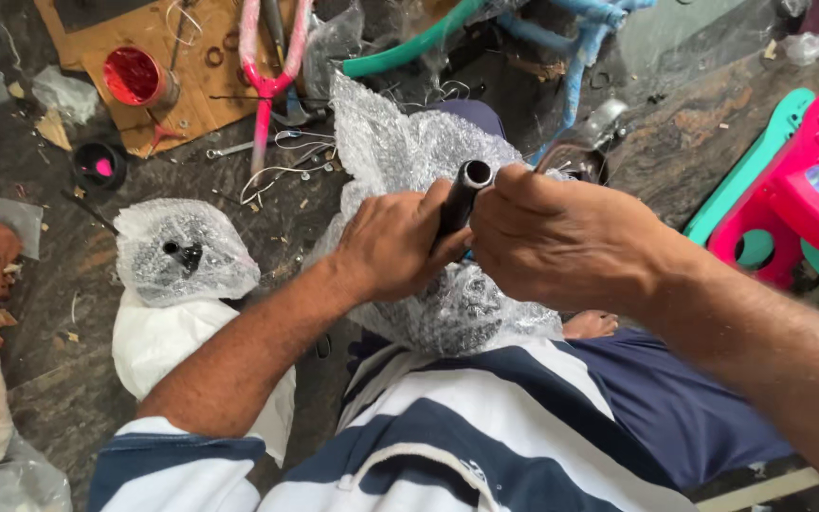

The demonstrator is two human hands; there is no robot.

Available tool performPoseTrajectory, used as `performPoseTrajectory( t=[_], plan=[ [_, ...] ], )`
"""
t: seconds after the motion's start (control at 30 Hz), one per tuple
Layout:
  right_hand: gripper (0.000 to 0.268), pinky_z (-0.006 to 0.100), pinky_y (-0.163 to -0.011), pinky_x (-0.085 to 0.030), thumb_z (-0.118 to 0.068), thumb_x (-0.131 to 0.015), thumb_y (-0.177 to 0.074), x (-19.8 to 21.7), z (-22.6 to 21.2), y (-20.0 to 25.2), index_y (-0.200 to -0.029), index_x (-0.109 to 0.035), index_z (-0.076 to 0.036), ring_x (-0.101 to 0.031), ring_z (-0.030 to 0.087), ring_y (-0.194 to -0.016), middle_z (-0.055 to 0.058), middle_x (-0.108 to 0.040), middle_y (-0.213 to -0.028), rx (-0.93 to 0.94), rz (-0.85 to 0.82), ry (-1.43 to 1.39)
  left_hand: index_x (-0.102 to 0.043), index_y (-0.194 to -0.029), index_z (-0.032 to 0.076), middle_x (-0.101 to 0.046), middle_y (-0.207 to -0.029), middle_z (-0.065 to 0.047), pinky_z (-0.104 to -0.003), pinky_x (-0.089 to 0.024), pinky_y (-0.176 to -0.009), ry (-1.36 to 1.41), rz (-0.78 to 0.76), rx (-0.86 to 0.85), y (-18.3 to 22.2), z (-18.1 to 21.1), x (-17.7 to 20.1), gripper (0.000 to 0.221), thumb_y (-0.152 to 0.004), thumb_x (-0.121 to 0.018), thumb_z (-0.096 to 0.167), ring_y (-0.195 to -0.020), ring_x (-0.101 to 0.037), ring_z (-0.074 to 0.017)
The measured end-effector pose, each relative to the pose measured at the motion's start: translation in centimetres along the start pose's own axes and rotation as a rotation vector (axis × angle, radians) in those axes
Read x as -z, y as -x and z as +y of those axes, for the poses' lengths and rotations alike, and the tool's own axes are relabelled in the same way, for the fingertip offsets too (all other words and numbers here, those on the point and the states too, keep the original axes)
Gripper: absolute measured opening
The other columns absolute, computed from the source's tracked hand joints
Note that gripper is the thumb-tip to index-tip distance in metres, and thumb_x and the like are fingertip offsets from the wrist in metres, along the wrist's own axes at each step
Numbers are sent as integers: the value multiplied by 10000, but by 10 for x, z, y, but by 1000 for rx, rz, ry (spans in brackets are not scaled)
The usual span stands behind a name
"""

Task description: The person unwraps bubble-wrapped bicycle handlebars, fits them into the headset, and tightens the bolts using a wrench while sitting on the floor.

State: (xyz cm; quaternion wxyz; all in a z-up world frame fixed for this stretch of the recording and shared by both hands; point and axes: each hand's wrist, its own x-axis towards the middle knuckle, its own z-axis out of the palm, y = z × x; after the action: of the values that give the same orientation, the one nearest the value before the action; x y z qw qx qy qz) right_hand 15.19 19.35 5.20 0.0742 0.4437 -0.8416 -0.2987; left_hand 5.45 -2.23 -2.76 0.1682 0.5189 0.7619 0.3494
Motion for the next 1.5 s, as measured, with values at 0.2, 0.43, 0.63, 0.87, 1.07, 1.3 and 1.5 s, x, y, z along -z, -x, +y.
performPoseTrajectory(
  t=[0.2,0.43,0.63,0.87,1.07,1.3,1.5],
  plan=[
    [452,398,-841,-342,-563,-844,-744,-61,-65,21,-757,-677,-144,-517,199,-763,-16,-540,-720,-810,381,-1000,-455,-1139,79,-597,-635,-108,-498,-470,-491,3,-61,85,6,1,-3,441,-1034,-610,479,-528,-625,-348],
    [491,435,-841,-355,-570,-831,-711,-41,-27,32,-698,-623,-125,-506,234,-765,29,-509,-699,-722,388,-832,-494,-1230,70,-634,-661,-120,-490,-510,-533,91,-68,122,2,0,9,452,-1011,-628,442,-586,-667,-360],
    [433,371,-1082,-399,-382,-727,-868,14,11,-11,-535,-529,-189,-569,159,-750,-63,-490,-604,-36,78,57,-465,-1213,17,-627,-686,-146,-535,-480,-534,-81,38,-24,-5,3,-1,501,-977,-572,446,-613,-646,-415],
    [399,409,-859,-383,-492,-827,-726,-57,-85,12,-727,-622,-149,-523,221,-775,10,-514,-709,-743,416,-868,-486,-1048,89,-617,-649,-126,-516,-504,-557,3,-103,110,-2,1,2,451,-1045,-562,533,-581,-664,-358],
    [428,447,-794,-359,-537,-819,-720,-50,-43,38,-726,-658,-141,-534,233,-743,9,-543,-701,-746,371,-920,-509,-1175,79,-643,-637,-139,-548,-514,-601,53,-111,141,-16,4,11,444,-1029,-541,498,-622,-682,-405],
    [117,306,-818,-421,-253,-758,-744,18,13,-12,-691,-703,-164,-578,135,-735,-22,-608,-717,-87,-15,23,-512,-1195,55,-660,-670,-175,-573,-503,-590,-59,-62,70,-18,5,2,493,-986,-589,494,-637,-666,-444],
    [186,301,-784,-396,-237,-822,-770,-43,-37,22,-682,-658,-248,-573,138,-748,-77,-543,-653,-146,-56,-432,-563,-1056,77,-656,-638,-138,-534,-497,-554,1,-97,109,-7,1,2,432,-1001,-588,504,-582,-670,-393]
  ],
)
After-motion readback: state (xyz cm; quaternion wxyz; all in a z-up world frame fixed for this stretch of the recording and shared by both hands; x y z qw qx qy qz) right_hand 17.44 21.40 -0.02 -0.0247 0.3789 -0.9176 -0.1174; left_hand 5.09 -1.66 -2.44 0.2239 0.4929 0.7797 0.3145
